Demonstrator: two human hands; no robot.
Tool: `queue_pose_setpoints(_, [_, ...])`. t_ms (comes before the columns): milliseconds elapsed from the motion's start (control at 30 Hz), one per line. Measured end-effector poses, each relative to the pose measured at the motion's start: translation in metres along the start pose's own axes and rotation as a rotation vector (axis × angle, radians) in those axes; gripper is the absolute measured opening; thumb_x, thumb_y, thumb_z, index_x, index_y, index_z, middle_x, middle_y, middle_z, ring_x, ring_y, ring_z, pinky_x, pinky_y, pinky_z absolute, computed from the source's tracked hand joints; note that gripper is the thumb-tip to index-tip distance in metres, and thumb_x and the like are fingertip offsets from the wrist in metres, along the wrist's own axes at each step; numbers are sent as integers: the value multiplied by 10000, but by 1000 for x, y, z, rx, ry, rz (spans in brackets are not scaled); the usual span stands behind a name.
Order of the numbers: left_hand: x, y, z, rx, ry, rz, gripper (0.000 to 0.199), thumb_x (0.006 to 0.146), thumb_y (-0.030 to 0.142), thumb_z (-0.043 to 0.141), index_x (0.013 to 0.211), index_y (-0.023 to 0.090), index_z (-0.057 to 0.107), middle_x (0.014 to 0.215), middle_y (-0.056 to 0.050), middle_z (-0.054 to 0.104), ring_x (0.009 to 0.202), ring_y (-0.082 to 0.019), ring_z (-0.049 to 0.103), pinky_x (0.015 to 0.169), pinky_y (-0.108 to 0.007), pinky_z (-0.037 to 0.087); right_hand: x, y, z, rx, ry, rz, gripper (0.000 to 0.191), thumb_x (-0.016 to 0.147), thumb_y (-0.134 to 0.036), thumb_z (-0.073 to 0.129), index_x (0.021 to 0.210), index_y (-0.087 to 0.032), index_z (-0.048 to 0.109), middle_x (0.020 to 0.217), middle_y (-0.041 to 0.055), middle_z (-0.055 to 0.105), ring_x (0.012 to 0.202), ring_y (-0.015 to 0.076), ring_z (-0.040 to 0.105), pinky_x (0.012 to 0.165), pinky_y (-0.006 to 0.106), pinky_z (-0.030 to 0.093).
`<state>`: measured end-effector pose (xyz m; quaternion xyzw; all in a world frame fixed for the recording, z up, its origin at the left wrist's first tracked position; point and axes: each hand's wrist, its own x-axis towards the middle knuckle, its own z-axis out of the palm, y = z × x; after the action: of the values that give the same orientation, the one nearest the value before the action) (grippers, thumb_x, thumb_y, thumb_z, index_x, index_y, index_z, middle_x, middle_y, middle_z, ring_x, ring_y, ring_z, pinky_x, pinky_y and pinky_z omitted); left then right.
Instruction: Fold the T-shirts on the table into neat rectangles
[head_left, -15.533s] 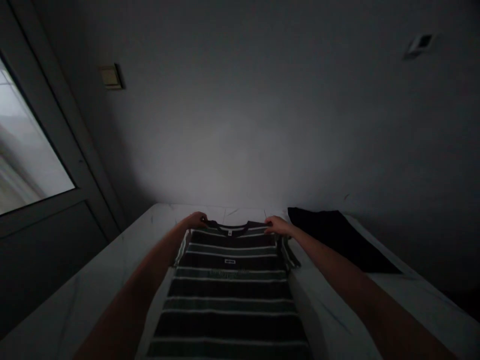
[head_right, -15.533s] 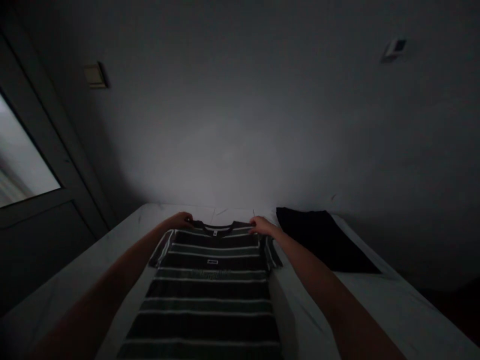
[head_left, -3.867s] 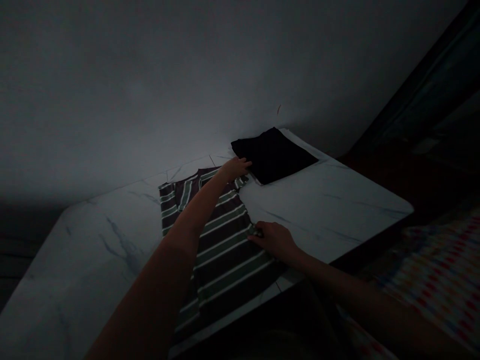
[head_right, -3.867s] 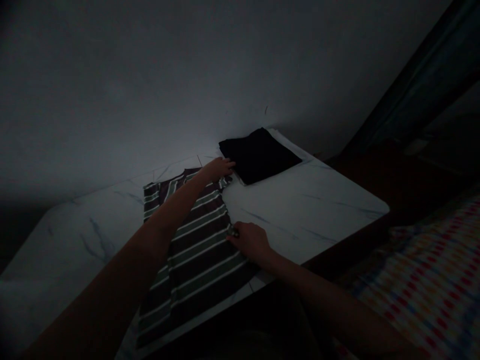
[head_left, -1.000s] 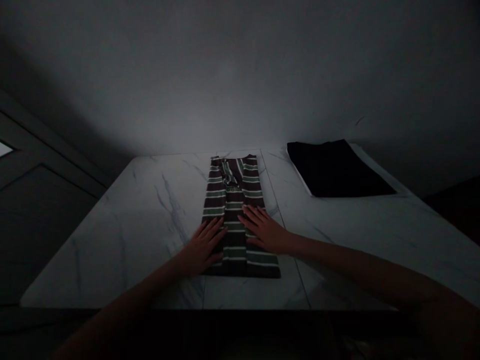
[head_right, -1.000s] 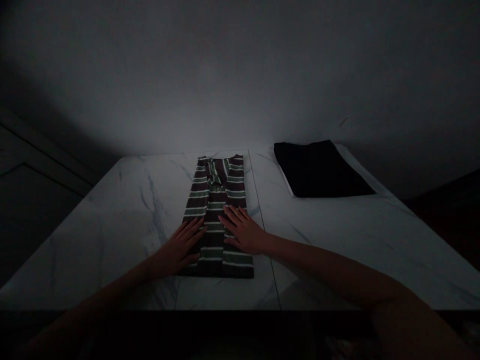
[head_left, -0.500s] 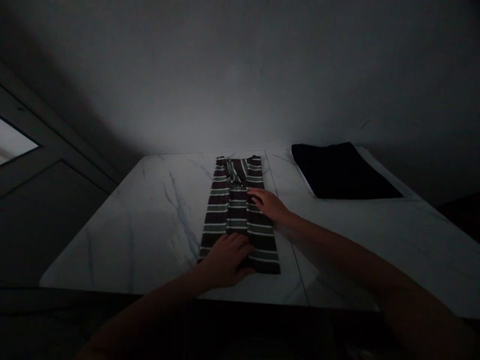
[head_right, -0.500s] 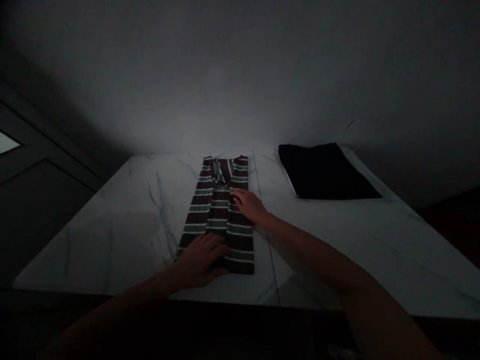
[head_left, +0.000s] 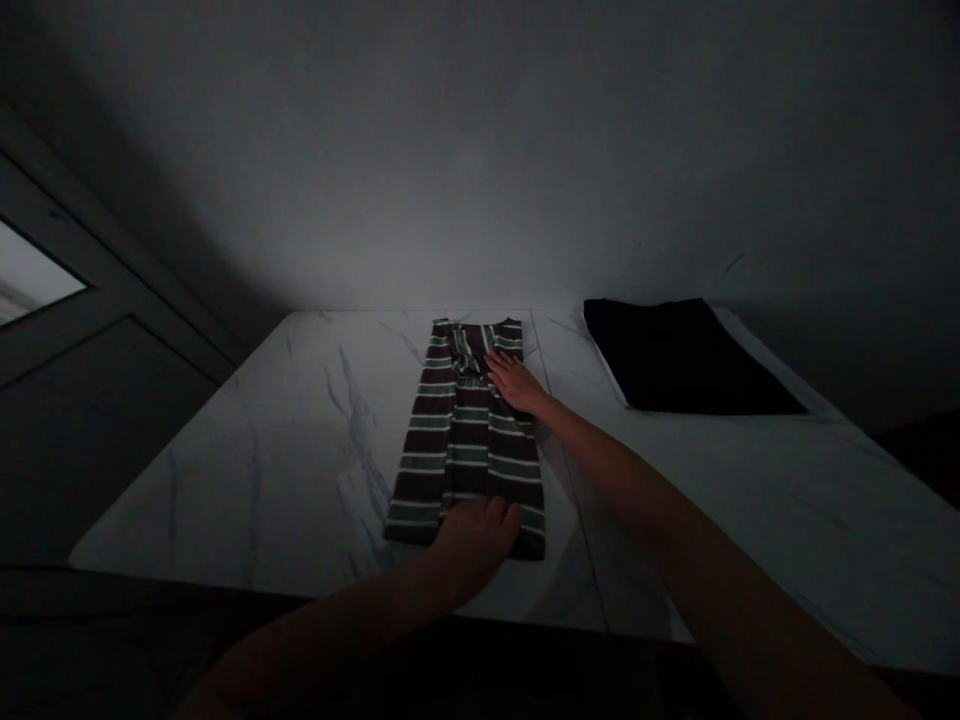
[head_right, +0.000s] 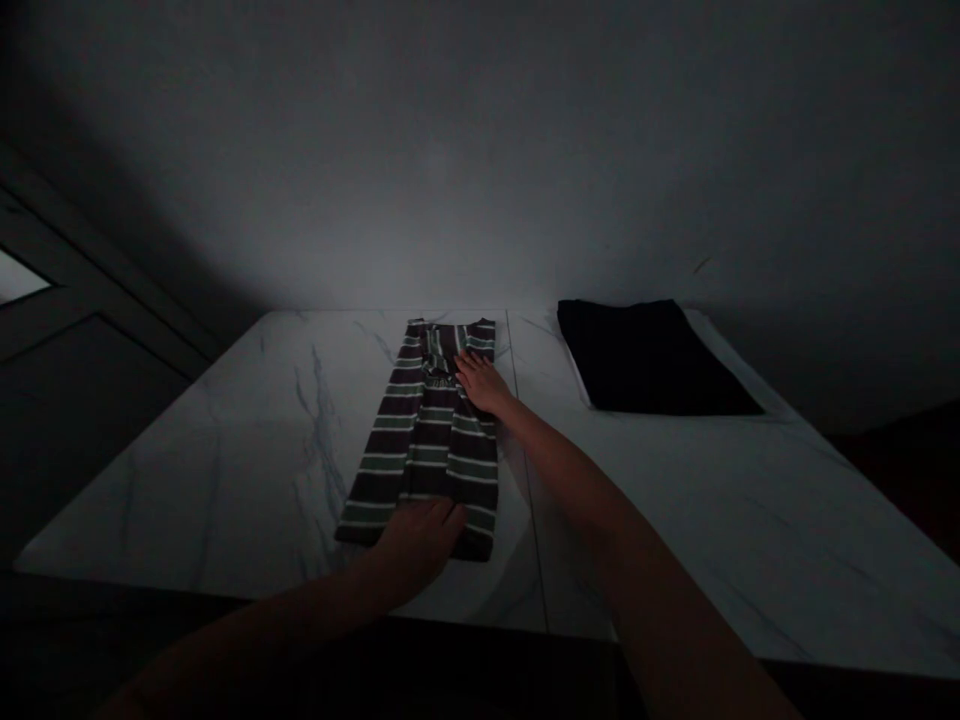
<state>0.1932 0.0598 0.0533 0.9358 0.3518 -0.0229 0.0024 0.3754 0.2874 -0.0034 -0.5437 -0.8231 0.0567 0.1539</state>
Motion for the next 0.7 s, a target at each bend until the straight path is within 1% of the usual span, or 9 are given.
queue_pose_setpoints(100, [-11, 7, 8, 17, -5, 32, 138, 944, 120, 451, 976, 172, 574, 798, -52, 640, 711, -197, 640, 555, -290, 499, -2, 0, -1, -25, -12, 6, 540, 1019, -332, 256, 1509, -142, 378, 1592, 108, 294, 1465, 294, 268, 1181, 532, 250])
queue_pose_setpoints(167, [-19, 10, 14, 16, 23, 37, 129, 953, 132, 458, 987, 177, 574, 799, -48, 642, 717, -190, 639, 563, -284, 493, -1, 2, -1, -38, -12, 13, 539, 1019, -349, 257, 1519, -179, 364, 1599, 95, 284, 1467, 298, 261, 1175, 549, 251])
queue_pose_setpoints(267, [-24, 14, 18, 4, 67, 51, 127, 965, 147, 457, 989, 183, 577, 813, -48, 643, 741, -184, 631, 587, -281, 480, 1, 6, 0, -40, 7, 8, 542, 1018, -363, 260, 1520, -182, 361, 1601, 107, 279, 1467, 299, 262, 1173, 551, 248])
queue_pose_setpoints(333, [-25, 15, 16, -13, 84, 95, 136, 973, 155, 447, 974, 181, 580, 807, -48, 636, 740, -185, 616, 590, -286, 466, 2, 8, 0, -36, 24, 1, 539, 1018, -358, 263, 1514, -174, 369, 1596, 117, 291, 1463, 293, 273, 1172, 539, 253])
queue_pose_setpoints(433, [-24, 16, 10, -36, 106, 214, 150, 981, 164, 436, 966, 173, 585, 810, -45, 627, 768, -187, 600, 609, -290, 456, 2, 5, -5, -54, 37, 32, 525, 1013, -332, 305, 1493, -142, 398, 1578, 146, 326, 1444, 291, 315, 1165, 510, 270])
queue_pose_setpoints(500, [-22, 15, 8, -25, 123, 236, 140, 978, 174, 452, 943, 169, 588, 825, -46, 627, 795, -191, 597, 612, -291, 454, 0, 0, -13, -67, 45, 61, 492, 997, -294, 374, 1449, -118, 456, 1544, 170, 382, 1412, 290, 370, 1146, 478, 306])
queue_pose_setpoints(567, [-21, 13, 8, 1, 158, 202, 128, 973, 194, 474, 938, 165, 594, 904, -62, 641, 858, -206, 600, 648, -306, 472, -3, -6, -23, -60, 77, 76, 411, 969, -235, 448, 1352, -141, 562, 1443, 164, 516, 1322, 279, 480, 1088, 442, 378])
queue_pose_setpoints(633, [-21, 9, 10, 20, 212, 182, 120, 963, 207, 494, 976, 158, 603, 1052, -92, 642, 975, -230, 588, 760, -344, 496, -7, -11, -36, -23, 114, 59, 299, 939, -197, 513, 1198, -190, 662, 1254, 124, 653, 1157, 256, 592, 987, 404, 448])
queue_pose_setpoints(700, [-22, 6, 13, 5, 241, 191, 118, 944, 204, 518, 1007, 155, 606, 1135, -106, 625, 1051, -242, 566, 874, -377, 485, -10, -15, -48, 42, 65, -34, 199, 902, -172, 577, 1047, -206, 709, 1072, 81, 699, 989, 218, 638, 884, 347, 477])
